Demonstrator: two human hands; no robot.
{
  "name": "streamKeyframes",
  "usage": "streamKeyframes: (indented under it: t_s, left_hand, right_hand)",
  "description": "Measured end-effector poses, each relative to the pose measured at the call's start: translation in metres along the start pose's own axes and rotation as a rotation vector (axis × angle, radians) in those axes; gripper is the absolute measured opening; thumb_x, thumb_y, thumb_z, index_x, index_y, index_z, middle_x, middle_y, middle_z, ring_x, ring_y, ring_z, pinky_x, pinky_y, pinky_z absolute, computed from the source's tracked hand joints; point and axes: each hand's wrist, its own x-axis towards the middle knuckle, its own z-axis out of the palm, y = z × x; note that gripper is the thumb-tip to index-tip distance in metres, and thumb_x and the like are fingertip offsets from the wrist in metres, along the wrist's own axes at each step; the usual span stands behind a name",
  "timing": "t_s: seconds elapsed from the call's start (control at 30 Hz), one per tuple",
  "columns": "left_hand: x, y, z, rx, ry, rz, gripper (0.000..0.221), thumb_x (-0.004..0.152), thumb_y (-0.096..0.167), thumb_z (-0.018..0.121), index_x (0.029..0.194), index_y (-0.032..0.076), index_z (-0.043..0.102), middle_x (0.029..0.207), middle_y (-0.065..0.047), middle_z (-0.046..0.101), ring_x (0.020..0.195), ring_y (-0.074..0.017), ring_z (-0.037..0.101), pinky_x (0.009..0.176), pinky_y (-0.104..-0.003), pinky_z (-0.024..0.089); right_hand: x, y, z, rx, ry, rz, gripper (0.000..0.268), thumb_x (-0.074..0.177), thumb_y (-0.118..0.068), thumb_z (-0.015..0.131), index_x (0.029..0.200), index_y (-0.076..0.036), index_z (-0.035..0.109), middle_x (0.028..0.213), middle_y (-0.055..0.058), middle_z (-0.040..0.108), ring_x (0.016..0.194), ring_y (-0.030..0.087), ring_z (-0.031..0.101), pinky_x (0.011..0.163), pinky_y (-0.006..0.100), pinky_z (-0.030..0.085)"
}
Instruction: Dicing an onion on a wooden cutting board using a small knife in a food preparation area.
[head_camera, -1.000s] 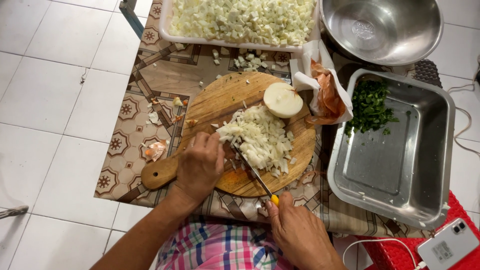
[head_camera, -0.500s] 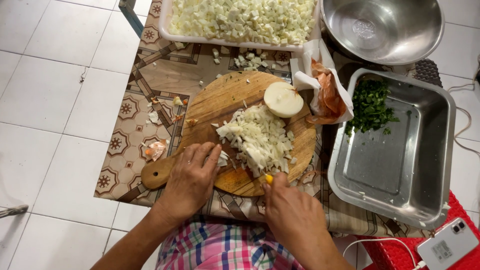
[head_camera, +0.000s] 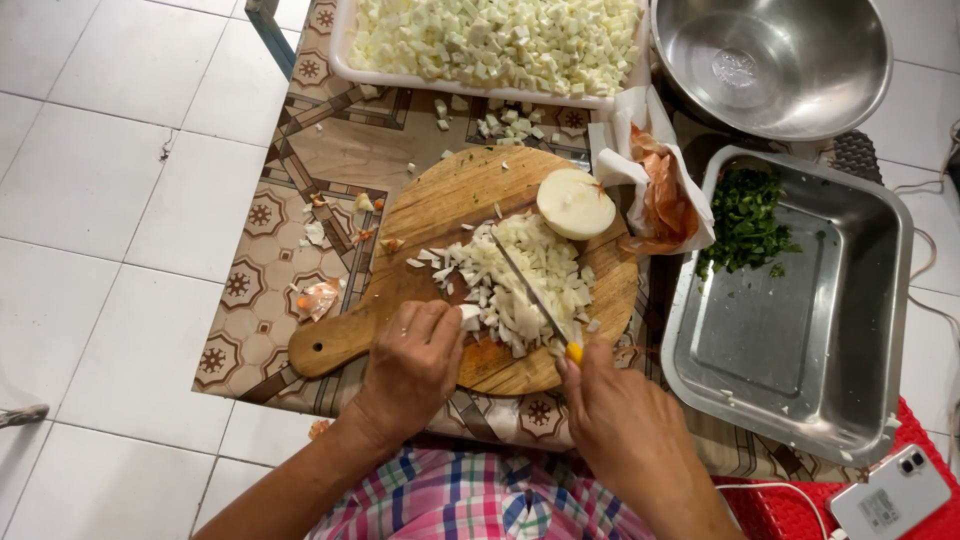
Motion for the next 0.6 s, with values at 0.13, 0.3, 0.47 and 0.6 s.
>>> streamKeyframes:
  t_s: [0.13,0.3,0.47,0.6]
  left_hand:
    - [0.000,0.010,-0.007,-0.072,-0.072,-0.077,0.025,0.086,0.008,0.075,0.110,0.001,0.069,0.101,-0.015,0.070,0.089,-0.0264,0.066,0.076,-0.035,0.060]
    - [0.002,0.014,-0.010,-0.152,-0.037,-0.146,0.024,0.088,0.007,0.076,0.112,0.001,0.073,0.107,-0.014,0.072,0.082,-0.0261,0.068,0.068,-0.035,0.061]
    - [0.005,0.023,-0.009,-0.192,0.032,-0.117,0.018,0.090,0.003,0.076,0.107,-0.003,0.074,0.103,-0.016,0.074,0.085,-0.0271,0.071,0.073,-0.033,0.064]
    - [0.006,0.024,-0.005,-0.192,0.058,-0.120,0.014,0.089,0.003,0.075,0.102,-0.001,0.075,0.101,-0.016,0.074,0.083,-0.0273,0.070,0.070,-0.034,0.063]
  right_hand:
    - [-0.010,0.003,0.016,0.081,-0.109,0.023,0.029,0.110,-0.050,0.027,0.123,-0.027,0.040,0.075,-0.008,0.061,0.064,0.009,0.061,0.065,0.025,0.061]
    - [0.012,0.027,0.067,0.052,-0.033,-0.141,0.033,0.109,-0.054,0.026,0.107,-0.022,0.032,0.073,0.004,0.064,0.064,0.032,0.061,0.065,0.048,0.048]
    - [0.011,0.025,0.074,0.015,-0.037,-0.126,0.030,0.110,-0.051,0.024,0.109,-0.022,0.034,0.077,0.003,0.068,0.068,0.031,0.065,0.064,0.046,0.048]
    - [0.011,0.028,0.085,-0.013,-0.034,-0.167,0.028,0.111,-0.050,0.024,0.107,-0.022,0.027,0.070,-0.001,0.059,0.062,0.026,0.058,0.062,0.045,0.047]
